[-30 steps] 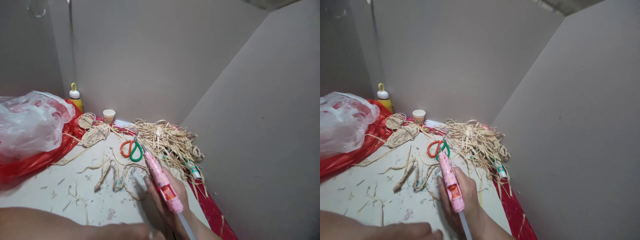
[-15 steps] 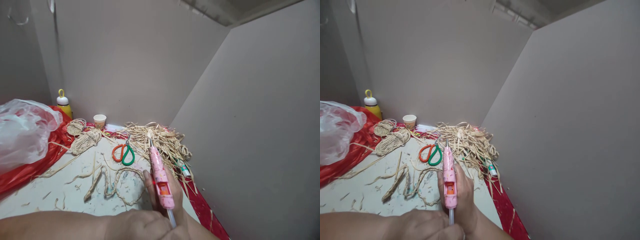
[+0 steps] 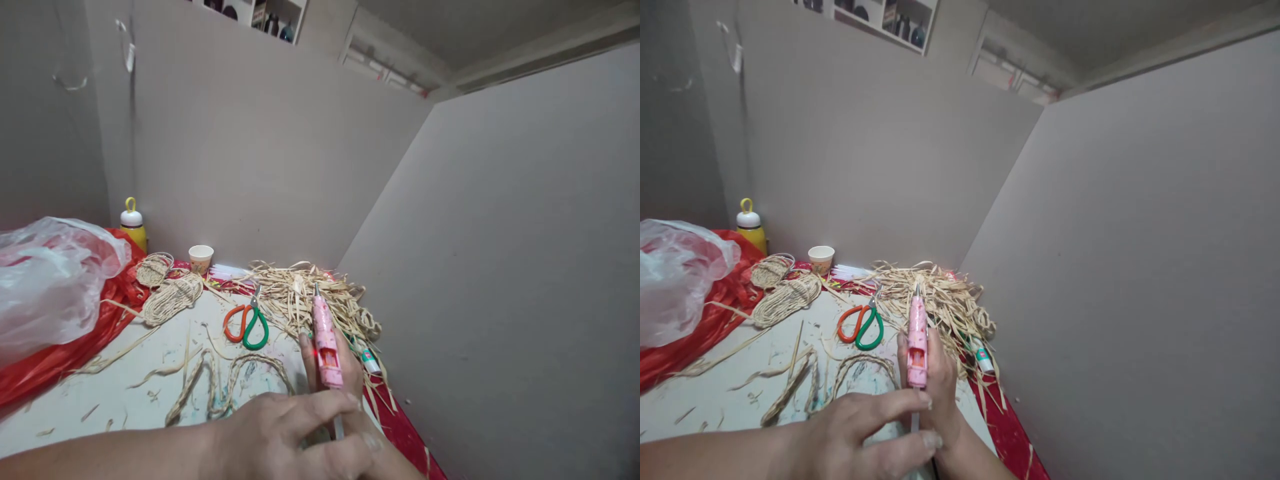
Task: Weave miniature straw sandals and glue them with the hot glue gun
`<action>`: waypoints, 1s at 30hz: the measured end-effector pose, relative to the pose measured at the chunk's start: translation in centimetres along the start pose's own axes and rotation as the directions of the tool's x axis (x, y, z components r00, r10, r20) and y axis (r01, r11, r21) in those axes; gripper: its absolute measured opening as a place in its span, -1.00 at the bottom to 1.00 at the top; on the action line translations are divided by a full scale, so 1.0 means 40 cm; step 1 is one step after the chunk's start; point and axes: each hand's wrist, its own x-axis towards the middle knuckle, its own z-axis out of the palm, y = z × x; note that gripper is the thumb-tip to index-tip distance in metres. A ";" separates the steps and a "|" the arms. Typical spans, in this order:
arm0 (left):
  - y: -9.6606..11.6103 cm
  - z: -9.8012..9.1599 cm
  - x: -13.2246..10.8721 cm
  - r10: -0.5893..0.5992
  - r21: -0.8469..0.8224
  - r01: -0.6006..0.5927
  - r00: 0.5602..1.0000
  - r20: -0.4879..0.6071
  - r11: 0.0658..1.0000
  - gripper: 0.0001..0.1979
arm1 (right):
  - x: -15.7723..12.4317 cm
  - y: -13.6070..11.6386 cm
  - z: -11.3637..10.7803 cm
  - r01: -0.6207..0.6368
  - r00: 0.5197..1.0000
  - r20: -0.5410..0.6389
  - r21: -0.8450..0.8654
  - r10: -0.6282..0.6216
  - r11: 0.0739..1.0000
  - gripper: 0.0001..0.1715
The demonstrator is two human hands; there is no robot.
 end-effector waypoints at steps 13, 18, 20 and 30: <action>-0.004 0.077 0.018 -0.658 -0.734 0.675 0.521 0.543 -0.071 -0.43 | 0.017 0.035 0.006 0.029 0.998 -0.043 -0.122 -0.034 0.992 -0.78; -0.006 0.049 0.032 -0.633 -0.731 0.665 0.503 0.589 -0.151 -0.46 | 0.006 0.045 0.016 0.028 0.997 -0.064 -0.144 -0.038 0.989 -0.80; -0.007 0.042 0.034 -0.617 -0.735 0.657 0.512 0.598 -0.168 -0.49 | 0.004 0.046 0.016 0.021 0.997 -0.071 -0.142 -0.031 0.990 -0.81; -0.006 0.037 0.038 -0.650 -0.786 0.575 0.511 0.563 -0.228 -0.59 | -0.003 0.017 0.020 -0.126 0.992 0.019 0.021 0.126 0.992 -0.83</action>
